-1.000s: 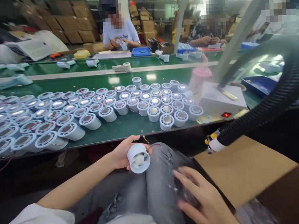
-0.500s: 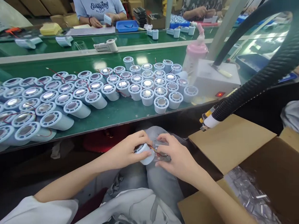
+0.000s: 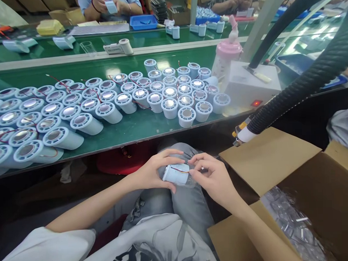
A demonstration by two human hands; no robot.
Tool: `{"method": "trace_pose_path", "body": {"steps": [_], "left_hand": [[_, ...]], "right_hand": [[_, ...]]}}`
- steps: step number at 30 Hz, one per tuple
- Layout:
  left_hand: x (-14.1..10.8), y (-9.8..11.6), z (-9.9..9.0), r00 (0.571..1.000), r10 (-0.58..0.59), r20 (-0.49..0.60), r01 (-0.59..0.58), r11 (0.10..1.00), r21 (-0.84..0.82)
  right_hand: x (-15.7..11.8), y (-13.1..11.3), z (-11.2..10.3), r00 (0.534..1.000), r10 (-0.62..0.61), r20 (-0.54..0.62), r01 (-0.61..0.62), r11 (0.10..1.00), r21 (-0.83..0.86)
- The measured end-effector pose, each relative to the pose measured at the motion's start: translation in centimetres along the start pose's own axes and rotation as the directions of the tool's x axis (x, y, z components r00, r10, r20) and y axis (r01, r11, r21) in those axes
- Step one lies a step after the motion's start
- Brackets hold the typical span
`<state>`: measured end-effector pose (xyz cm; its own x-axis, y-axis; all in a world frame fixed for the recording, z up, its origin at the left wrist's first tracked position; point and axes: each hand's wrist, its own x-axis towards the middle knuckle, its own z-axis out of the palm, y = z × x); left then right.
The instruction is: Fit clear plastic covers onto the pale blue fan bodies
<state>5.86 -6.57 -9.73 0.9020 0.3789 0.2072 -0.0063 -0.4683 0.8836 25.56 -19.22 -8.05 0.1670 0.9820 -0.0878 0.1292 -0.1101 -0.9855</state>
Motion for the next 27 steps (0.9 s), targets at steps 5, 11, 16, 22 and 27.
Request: {"method": "trace_pose_path", "body": {"steps": [5, 11, 16, 22, 27], "left_hand": [[0.4, 1.2, 0.5, 0.983, -0.163, 0.089, 0.181, 0.952, -0.248], [0.2, 1.7, 1.3, 0.937, -0.338, 0.089, 0.328, 0.759, -0.563], [-0.1, 1.9, 0.9, 0.921, -0.358, 0.154, 0.381, 0.741, -0.553], [-0.1, 2.5, 0.1, 0.978, -0.177, 0.110, 0.207, 0.875, -0.437], [0.0, 2.7, -0.2, 0.988, -0.113, 0.105, 0.143, 0.927, -0.348]], "right_hand": [[0.3, 0.2, -0.8, 0.990, 0.133, -0.043, -0.114, 0.947, 0.301], [-0.6, 0.5, -1.2, 0.979, -0.169, 0.112, 0.177, 0.982, -0.065], [-1.6, 1.3, -1.3, 0.942, -0.296, 0.158, 0.333, 0.884, -0.327], [-1.9, 0.8, -1.8, 0.972, -0.126, 0.197, 0.159, 0.975, -0.157], [-1.9, -0.3, -1.7, 0.973, -0.070, 0.221, 0.076, 0.997, -0.018]]}}
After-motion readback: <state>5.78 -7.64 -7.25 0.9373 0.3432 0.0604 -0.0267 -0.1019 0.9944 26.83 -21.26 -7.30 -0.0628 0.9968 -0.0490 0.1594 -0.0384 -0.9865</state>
